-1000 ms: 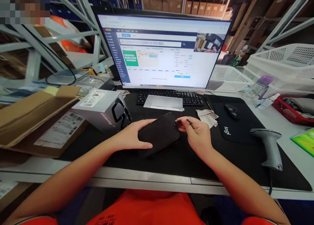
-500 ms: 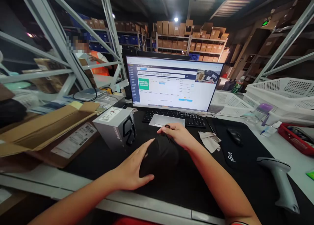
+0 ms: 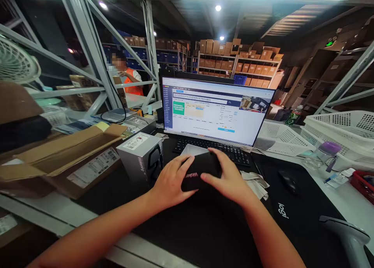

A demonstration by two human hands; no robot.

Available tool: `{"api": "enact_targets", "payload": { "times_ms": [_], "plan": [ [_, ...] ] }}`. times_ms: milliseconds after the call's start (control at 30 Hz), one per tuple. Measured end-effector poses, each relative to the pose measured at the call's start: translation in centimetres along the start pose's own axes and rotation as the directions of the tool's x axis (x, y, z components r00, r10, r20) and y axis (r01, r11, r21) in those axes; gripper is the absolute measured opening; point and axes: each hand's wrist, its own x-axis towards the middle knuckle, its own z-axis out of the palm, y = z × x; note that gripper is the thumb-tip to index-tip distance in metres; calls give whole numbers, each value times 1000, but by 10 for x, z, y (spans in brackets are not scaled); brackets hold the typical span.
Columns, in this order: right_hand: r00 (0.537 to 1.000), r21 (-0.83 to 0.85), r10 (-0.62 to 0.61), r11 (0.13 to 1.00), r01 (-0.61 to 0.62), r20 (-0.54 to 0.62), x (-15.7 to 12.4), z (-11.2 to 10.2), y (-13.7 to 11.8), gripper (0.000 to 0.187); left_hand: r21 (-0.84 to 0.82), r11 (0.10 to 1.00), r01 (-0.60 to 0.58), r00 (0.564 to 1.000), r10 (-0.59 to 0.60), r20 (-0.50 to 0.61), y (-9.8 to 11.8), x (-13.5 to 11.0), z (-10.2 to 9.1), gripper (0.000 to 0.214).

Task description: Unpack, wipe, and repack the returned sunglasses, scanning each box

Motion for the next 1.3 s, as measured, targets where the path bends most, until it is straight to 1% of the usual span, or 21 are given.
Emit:
{"api": "enact_targets", "payload": {
  "times_ms": [67, 100, 133, 167, 233, 267, 333, 367, 400, 500, 567, 633, 700, 767, 800, 867, 933, 1000, 1067, 1200, 1300],
  "plan": [
    [984, 93, 121, 990, -109, -134, 8, -16, 12, 67, -121, 989, 79, 996, -84, -36, -12, 6, 12, 115],
    [960, 171, 201, 971, -169, -192, 11, -25, 19, 64, -177, 973, 148, 988, -153, -20, -20, 8, 19, 120],
    [928, 266, 289, 938, -225, -235, 14, -35, 26, 62, -211, 951, 227, 974, -228, 20, -29, 10, 27, 121],
    [894, 367, 370, 892, -265, -254, 17, -45, 34, 62, -217, 928, 304, 953, -292, 84, -38, 11, 35, 116],
    [845, 534, 478, 792, -297, -239, 20, -59, 47, 59, -176, 899, 401, 910, -369, 192, -54, 13, 50, 91],
    [834, 579, 502, 759, -299, -228, 21, -63, 52, 58, -167, 896, 413, 901, -374, 220, -60, 14, 55, 69],
    [822, 593, 525, 742, -314, -222, 23, -66, 60, 56, -167, 896, 411, 901, -370, 228, -66, 16, 61, 27],
    [815, 574, 535, 748, -333, -223, 24, -66, 62, 57, -172, 896, 408, 903, -370, 216, -66, 17, 61, 13],
    [808, 548, 544, 757, -355, -228, 25, -64, 63, 59, -175, 894, 412, 904, -377, 202, -63, 17, 59, 9],
    [799, 512, 563, 760, -400, -210, 28, -58, 62, 61, -163, 890, 426, 900, -399, 177, -44, 9, 43, 15],
    [811, 568, 570, 715, -408, -135, 30, -56, 62, 50, -125, 904, 408, 904, -381, 196, -28, -3, 29, 16],
    [819, 641, 573, 640, -425, -30, 31, -54, 63, 36, -78, 923, 376, 909, -351, 225, -15, -17, 16, 17],
    [821, 666, 568, 591, -455, 57, 30, -53, 63, 31, -46, 933, 358, 910, -337, 240, -8, -31, 6, 17],
    [823, 635, 559, 600, -487, 102, 27, -52, 61, 34, -33, 933, 359, 911, -342, 230, -5, -44, 1, 16],
    [827, 600, 553, 630, -493, 100, 25, -51, 58, 37, -36, 932, 360, 913, -345, 218, -5, -49, -1, 16],
    [844, 479, 534, 731, -486, 42, 18, -49, 50, 46, -55, 935, 350, 924, -335, 184, -5, -58, -1, 15],
    [864, 292, 500, 836, -465, -54, 9, -46, 39, 56, -73, 942, 328, 939, -317, 137, -5, -63, 2, 13],
    [882, 125, 459, 886, -446, -110, 1, -44, 28, 61, -78, 944, 320, 946, -313, 89, -6, -66, 4, 11],
    [895, 23, 426, 904, -427, -128, -5, -42, 19, 61, -84, 941, 327, 945, -324, 54, -6, -67, 7, 17],
    [936, -200, 322, 917, -345, -141, -11, -34, 7, 56, -98, 941, 325, 946, -323, 31, -10, -68, 9, 59],
    [950, -345, 289, 885, -312, -120, -9, -12, 1, 57, -118, 935, 335, 942, -331, 56, -13, -69, 12, 65]
  ]
}}
